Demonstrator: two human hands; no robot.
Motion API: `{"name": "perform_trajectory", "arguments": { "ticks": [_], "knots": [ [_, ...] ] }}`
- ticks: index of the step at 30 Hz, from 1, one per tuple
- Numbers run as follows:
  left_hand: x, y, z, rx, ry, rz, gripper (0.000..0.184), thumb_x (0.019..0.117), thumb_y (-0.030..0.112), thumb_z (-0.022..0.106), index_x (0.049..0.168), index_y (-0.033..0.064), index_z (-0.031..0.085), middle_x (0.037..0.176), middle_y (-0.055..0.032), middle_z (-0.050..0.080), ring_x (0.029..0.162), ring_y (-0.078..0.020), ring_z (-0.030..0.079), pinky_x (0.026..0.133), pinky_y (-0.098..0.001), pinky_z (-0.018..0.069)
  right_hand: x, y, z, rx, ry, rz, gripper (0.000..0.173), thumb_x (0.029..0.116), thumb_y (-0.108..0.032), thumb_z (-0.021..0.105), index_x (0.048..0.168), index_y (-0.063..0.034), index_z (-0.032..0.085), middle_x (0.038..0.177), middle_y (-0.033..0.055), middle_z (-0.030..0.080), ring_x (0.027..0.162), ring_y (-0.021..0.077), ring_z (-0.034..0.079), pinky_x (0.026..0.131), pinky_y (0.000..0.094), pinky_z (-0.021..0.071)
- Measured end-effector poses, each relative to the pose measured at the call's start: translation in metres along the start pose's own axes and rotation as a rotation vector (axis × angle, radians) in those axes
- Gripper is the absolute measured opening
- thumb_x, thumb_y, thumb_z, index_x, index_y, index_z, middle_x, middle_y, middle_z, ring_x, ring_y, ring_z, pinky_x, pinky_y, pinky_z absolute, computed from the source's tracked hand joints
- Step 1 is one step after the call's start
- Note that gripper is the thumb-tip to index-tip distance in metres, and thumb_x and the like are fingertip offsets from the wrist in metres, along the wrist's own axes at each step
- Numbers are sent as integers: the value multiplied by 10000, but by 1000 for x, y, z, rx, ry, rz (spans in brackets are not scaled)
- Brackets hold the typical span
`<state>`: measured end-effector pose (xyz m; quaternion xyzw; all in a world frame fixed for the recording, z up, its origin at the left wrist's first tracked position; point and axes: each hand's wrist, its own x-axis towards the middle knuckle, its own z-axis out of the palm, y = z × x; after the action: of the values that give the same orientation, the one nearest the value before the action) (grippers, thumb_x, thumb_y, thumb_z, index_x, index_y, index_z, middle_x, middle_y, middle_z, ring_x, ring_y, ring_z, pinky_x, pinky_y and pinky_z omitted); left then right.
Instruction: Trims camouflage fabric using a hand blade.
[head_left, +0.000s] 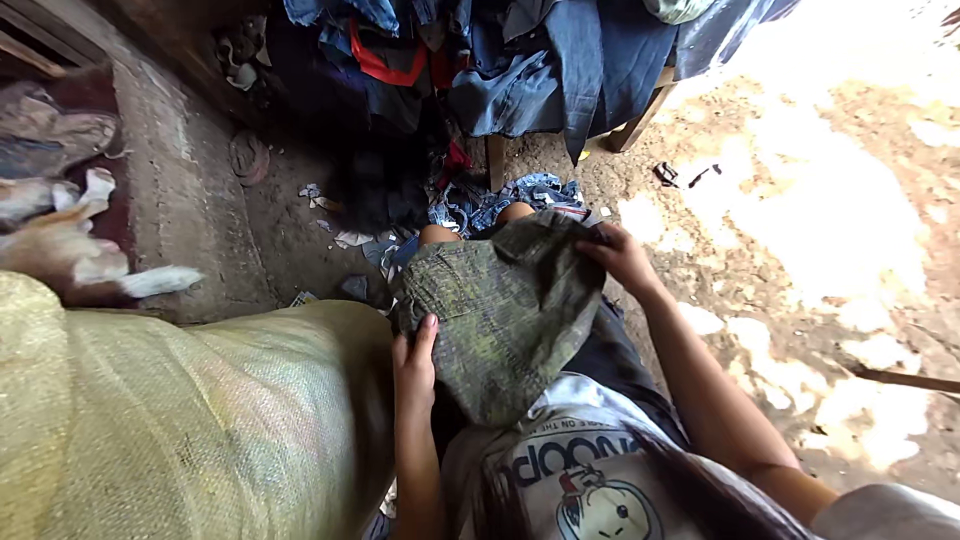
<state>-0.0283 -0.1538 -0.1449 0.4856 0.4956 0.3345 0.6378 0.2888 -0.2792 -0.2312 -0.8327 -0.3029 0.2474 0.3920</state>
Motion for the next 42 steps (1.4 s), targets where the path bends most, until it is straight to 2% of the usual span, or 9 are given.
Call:
{"name": "perform_trajectory", "arguments": {
  "ticks": [3, 5, 10, 14, 17, 21, 24, 31, 42],
  "knots": [
    [1, -5, 5, 17, -6, 21, 219, 1044, 65, 475, 1170, -79, 582, 981, -5, 686, 918, 25, 660, 882, -195, 555, 17, 5, -14, -130, 134, 47, 296, 986, -212, 682, 1153, 30, 651, 870, 272, 637, 774, 443, 611, 712, 671, 452],
    [0, -8, 11, 25, 3, 31, 193, 1035, 57, 497, 1112, -74, 616, 943, -5, 691, 895, 22, 662, 869, -199, 556, 17, -3, -19, -222, 128, 83, 437, 1009, -288, 650, 1356, -31, 583, 915, 318, 641, 808, 531, 612, 731, 739, 431],
    [-5, -11, 22, 31, -28, 58, 144, 1010, 74, 552, 1010, -32, 650, 845, 17, 698, 819, -6, 683, 812, -230, 583, -22, -57, -4, -64, -129, -143, 534, 1070, -263, 485, 1558, -67, 393, 975, 237, 659, 780, 342, 627, 739, 564, 515],
    [-9, -8, 25, 27, -108, 131, 91, 946, 14, 612, 997, -36, 668, 850, 4, 721, 817, -25, 702, 810, -238, 602, -54, -88, 22, 2, -341, -377, 596, 1051, -401, 474, 1559, -95, 420, 772, 32, 584, 599, 101, 504, 566, 325, 472],
    [-12, -5, 27, 17, -112, 180, 62, 869, -22, 660, 927, -9, 677, 811, 26, 722, 784, -13, 702, 774, -220, 603, -75, -105, 27, -52, -415, -470, 713, 1037, -601, 365, 1557, -118, 431, 786, 60, 625, 629, 169, 561, 587, 414, 499],
    [-16, -5, 31, -30, -91, 214, 144, 787, -62, 691, 895, 32, 679, 792, 58, 725, 770, 0, 701, 755, -215, 605, -96, -118, 35, -141, -325, -682, 678, 1049, -549, 416, 1518, -61, 465, 705, 97, 607, 554, 237, 566, 514, 423, 487],
    [-19, -3, 33, -67, -86, 230, 163, 775, -78, 694, 889, 38, 690, 799, 56, 734, 773, -7, 707, 758, -220, 609, -99, -116, 42, -139, -246, -772, 587, 1058, -496, 439, 1468, -90, 548, 826, 133, 687, 620, 249, 627, 555, 404, 519],
    [-23, -6, 36, -55, -82, 288, 136, 804, -71, 673, 873, 41, 709, 779, 58, 733, 751, -3, 704, 737, -213, 606, -108, -110, 52, -115, -137, -750, 475, 1076, -474, 410, 1381, -213, 666, 741, 106, 605, 571, 206, 565, 509, 342, 466],
    [-32, -21, 49, 36, 20, 374, 90, 799, -68, 648, 857, -13, 692, 741, 47, 703, 699, 31, 670, 675, -160, 577, -116, -107, 66, 85, -198, -504, 450, 1046, -462, 502, 1265, -128, 709, 924, 93, 728, 667, 157, 642, 590, 364, 520]
  ]
}}
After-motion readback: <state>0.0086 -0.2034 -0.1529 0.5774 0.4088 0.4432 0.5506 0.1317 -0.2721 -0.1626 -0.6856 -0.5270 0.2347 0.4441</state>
